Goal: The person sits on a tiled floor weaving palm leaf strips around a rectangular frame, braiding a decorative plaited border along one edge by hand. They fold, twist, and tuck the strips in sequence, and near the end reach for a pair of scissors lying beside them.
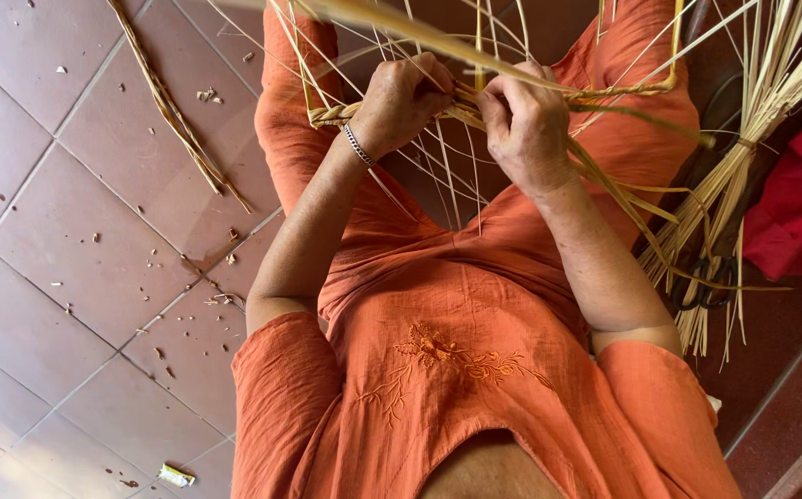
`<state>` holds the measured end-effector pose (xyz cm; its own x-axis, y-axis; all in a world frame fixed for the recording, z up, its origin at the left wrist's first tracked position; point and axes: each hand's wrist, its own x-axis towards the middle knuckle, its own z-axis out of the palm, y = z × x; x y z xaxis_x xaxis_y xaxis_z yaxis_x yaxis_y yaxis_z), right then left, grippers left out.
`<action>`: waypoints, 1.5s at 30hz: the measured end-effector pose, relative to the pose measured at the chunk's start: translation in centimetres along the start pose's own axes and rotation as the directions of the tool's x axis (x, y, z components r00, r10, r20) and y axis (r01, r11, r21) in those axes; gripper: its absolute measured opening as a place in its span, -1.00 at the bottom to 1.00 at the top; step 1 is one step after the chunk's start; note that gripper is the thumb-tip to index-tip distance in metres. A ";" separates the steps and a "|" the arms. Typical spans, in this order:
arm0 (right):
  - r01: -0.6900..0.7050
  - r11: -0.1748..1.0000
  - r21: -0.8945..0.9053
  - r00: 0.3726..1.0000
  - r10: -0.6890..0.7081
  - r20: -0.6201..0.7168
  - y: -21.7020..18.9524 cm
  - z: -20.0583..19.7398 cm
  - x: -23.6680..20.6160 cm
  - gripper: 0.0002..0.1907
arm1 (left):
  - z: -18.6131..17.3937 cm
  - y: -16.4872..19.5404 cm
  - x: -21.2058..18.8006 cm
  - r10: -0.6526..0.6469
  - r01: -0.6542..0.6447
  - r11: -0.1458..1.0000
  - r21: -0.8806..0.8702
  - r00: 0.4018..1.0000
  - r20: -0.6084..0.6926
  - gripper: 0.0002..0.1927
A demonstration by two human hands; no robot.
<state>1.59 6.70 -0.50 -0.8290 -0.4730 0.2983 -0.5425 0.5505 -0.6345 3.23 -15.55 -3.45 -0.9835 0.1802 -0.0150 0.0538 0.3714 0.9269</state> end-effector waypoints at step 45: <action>-0.546 0.708 0.448 0.792 0.263 0.551 -0.1 -9.5 -3.8 -0.59 | 5.1 0.4 -1.1 0.207 -0.273 0.802 0.531 0.961 0.182 -0.80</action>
<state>3.49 15.02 5.22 -0.7245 -0.6089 -0.3230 0.1292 0.3403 -0.9314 5.21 -10.95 -4.96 -0.9029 0.4157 0.1090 0.4034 0.7323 0.5486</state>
